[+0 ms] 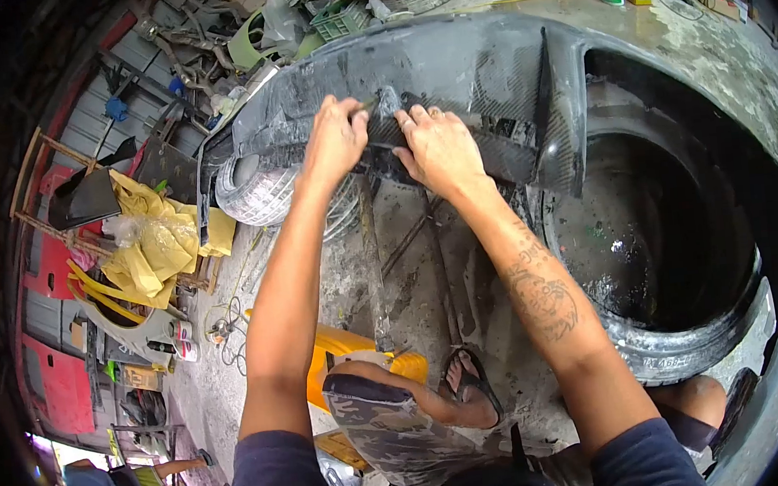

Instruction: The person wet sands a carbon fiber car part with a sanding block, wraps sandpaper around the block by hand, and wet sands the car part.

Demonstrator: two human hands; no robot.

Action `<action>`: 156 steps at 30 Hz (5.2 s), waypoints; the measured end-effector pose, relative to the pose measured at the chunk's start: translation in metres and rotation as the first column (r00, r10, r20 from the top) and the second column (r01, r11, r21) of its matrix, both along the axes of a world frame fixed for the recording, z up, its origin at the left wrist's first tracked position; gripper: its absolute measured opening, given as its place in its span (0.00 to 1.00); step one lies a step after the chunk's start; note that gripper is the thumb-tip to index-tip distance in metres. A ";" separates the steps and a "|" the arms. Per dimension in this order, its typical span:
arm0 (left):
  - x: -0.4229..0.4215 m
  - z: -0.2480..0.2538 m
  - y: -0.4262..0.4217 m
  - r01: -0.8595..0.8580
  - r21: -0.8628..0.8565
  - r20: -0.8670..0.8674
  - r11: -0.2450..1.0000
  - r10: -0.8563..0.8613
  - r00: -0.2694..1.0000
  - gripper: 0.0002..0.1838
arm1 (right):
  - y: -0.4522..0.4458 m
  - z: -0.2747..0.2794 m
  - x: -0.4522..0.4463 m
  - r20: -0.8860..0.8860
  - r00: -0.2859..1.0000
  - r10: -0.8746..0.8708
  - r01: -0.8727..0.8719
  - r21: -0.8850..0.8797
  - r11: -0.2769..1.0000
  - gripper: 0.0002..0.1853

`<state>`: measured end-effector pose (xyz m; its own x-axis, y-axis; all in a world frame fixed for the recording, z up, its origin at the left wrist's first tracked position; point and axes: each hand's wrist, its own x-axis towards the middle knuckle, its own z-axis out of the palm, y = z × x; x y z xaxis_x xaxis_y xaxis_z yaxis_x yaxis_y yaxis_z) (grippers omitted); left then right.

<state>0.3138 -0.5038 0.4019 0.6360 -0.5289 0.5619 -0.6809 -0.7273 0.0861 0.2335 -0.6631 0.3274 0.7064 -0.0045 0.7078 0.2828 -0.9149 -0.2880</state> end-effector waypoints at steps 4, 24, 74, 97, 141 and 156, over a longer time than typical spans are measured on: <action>0.027 0.004 0.006 -0.055 0.015 0.100 0.998 0.053 0.994 0.14 | 0.000 0.001 0.000 0.001 1.000 0.011 -0.011 0.024 1.000 0.28; -0.028 0.019 -0.013 -0.165 0.242 0.097 0.956 0.145 0.985 0.12 | 0.000 0.004 0.000 -0.098 0.995 0.033 -0.029 0.044 0.999 0.27; -0.009 0.009 -0.006 -0.100 0.180 0.050 0.979 0.093 0.994 0.14 | 0.001 0.003 0.000 -0.048 0.999 0.018 -0.016 0.037 0.999 0.26; -0.004 0.017 -0.012 -0.134 0.203 0.003 0.970 0.137 0.991 0.12 | 0.000 -0.001 0.001 -0.008 0.999 0.032 -0.031 0.071 0.997 0.27; -0.038 -0.008 -0.002 -0.098 0.064 0.174 0.993 0.085 0.981 0.15 | 0.001 0.005 -0.003 -0.004 1.000 0.009 -0.009 0.034 0.999 0.26; -0.033 -0.008 0.002 -0.103 0.098 0.161 0.990 0.086 0.983 0.16 | 0.001 0.003 0.003 0.039 0.999 0.001 -0.002 0.026 1.000 0.17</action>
<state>0.2806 -0.5018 0.3935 0.5949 -0.5321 0.6025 -0.6077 -0.7883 -0.0962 0.2368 -0.6622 0.3306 0.6783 -0.0217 0.7345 0.2960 -0.9068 -0.3002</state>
